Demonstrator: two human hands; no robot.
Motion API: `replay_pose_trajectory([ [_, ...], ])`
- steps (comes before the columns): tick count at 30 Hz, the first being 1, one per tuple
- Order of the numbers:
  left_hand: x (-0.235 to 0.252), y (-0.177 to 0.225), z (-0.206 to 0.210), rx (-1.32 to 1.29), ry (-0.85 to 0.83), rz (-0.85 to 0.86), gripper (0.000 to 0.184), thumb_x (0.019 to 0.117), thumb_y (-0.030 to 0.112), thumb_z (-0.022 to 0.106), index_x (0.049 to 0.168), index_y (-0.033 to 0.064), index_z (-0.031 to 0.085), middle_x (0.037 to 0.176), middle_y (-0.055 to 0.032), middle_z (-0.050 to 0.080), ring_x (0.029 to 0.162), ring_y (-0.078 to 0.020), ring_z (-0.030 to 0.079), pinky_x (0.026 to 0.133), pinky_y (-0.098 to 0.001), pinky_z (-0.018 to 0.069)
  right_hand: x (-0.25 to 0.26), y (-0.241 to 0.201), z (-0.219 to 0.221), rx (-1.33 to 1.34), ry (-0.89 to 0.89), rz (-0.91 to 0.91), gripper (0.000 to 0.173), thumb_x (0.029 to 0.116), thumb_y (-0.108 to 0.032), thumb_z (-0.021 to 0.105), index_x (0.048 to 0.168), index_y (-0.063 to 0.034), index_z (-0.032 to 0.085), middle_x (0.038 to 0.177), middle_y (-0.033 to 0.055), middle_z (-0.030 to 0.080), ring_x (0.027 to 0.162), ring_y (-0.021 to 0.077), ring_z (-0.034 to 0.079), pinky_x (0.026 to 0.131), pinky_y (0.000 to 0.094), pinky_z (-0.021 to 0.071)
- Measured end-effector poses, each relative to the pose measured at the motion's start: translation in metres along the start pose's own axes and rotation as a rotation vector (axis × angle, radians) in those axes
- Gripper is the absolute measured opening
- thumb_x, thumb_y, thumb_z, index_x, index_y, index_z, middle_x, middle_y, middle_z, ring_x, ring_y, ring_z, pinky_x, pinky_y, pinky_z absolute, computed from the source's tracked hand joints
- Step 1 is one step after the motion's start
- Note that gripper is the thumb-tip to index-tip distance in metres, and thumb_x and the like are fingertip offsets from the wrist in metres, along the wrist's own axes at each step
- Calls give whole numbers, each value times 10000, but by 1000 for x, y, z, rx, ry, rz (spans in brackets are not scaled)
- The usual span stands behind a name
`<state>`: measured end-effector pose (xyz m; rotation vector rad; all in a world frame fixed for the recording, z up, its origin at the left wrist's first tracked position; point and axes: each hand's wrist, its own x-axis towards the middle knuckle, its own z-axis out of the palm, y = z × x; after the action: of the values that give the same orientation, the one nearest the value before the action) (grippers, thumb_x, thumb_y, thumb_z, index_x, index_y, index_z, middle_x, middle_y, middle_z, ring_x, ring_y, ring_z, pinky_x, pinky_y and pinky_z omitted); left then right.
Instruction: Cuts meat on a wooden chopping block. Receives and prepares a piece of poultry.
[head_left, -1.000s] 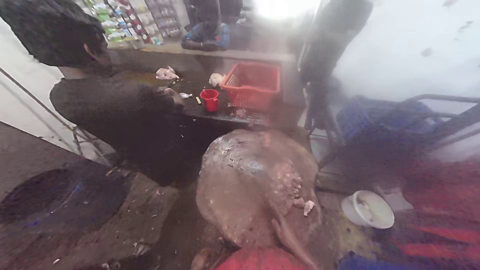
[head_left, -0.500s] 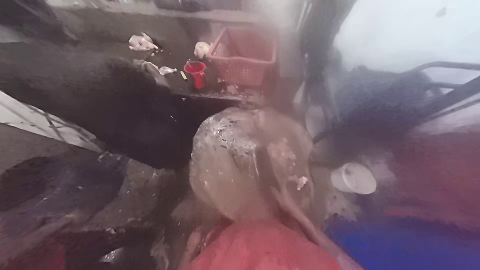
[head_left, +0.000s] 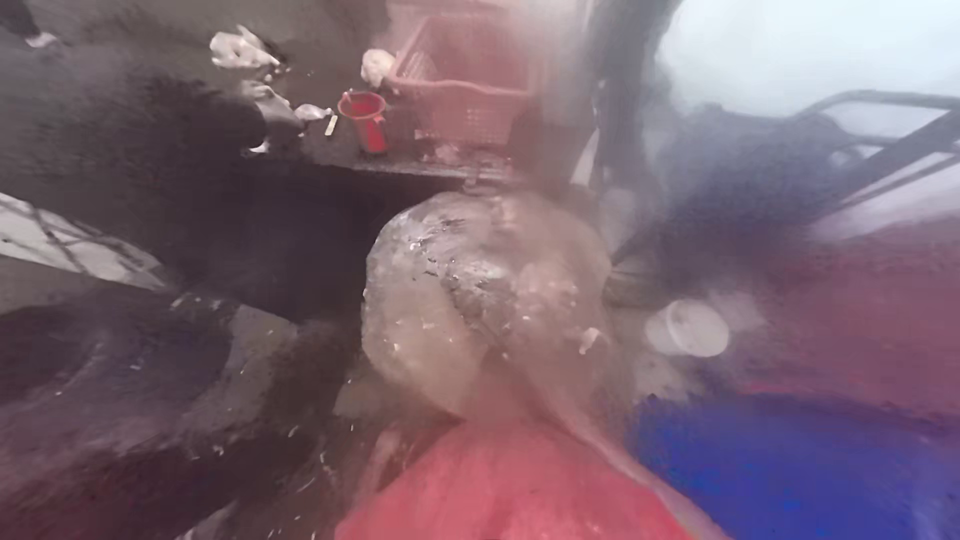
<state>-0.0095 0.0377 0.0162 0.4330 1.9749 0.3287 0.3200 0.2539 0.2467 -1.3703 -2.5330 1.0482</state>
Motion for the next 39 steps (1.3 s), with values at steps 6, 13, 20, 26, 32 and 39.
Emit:
replay_pose_trajectory([
  [6,11,-14,-1,31,7,-26,418,1099,284,472,1376,-13,573,1269,-259,639,1122,-374,639,966,-533,512,-3,28,34,6,-133,-80,555,1030,-233,569,1498,-509,456,1465,202,548,1250,369,614,1005,574,523],
  [13,8,-35,15,53,-33,-42,385,1110,255,437,1402,44,573,1286,-236,638,1115,-363,639,958,-524,514,-3,28,44,-161,-393,-127,498,1031,-219,557,1439,-501,518,1408,277,528,1144,469,619,866,647,543],
  [20,-24,-16,22,-24,-51,-73,385,1118,275,426,1386,58,599,1289,-227,644,1129,-353,638,964,-532,506,-2,38,46,-59,-324,-162,358,1040,-365,553,1380,-472,589,1367,273,560,1204,447,593,935,644,516],
  [26,-18,-11,20,-55,-31,-65,393,1116,293,434,1388,66,604,1327,-214,639,1203,-357,623,1025,-541,485,1,41,49,-60,-292,-166,395,1044,-301,549,1388,-493,578,1352,266,572,1173,436,613,922,623,528],
  [32,-2,-18,17,27,-68,-58,426,1126,318,380,1422,64,552,1300,-205,628,1135,-324,620,973,-510,500,9,52,56,364,-73,10,460,1001,-117,514,1442,-220,595,1419,78,608,1310,208,572,1124,425,462],
  [39,7,-14,21,-25,-10,-27,388,1098,278,474,1383,39,584,1269,-225,653,1116,-350,648,959,-532,522,17,55,38,439,-13,-30,415,1027,-65,458,1416,-100,598,1425,102,605,1303,185,584,1122,371,467],
])
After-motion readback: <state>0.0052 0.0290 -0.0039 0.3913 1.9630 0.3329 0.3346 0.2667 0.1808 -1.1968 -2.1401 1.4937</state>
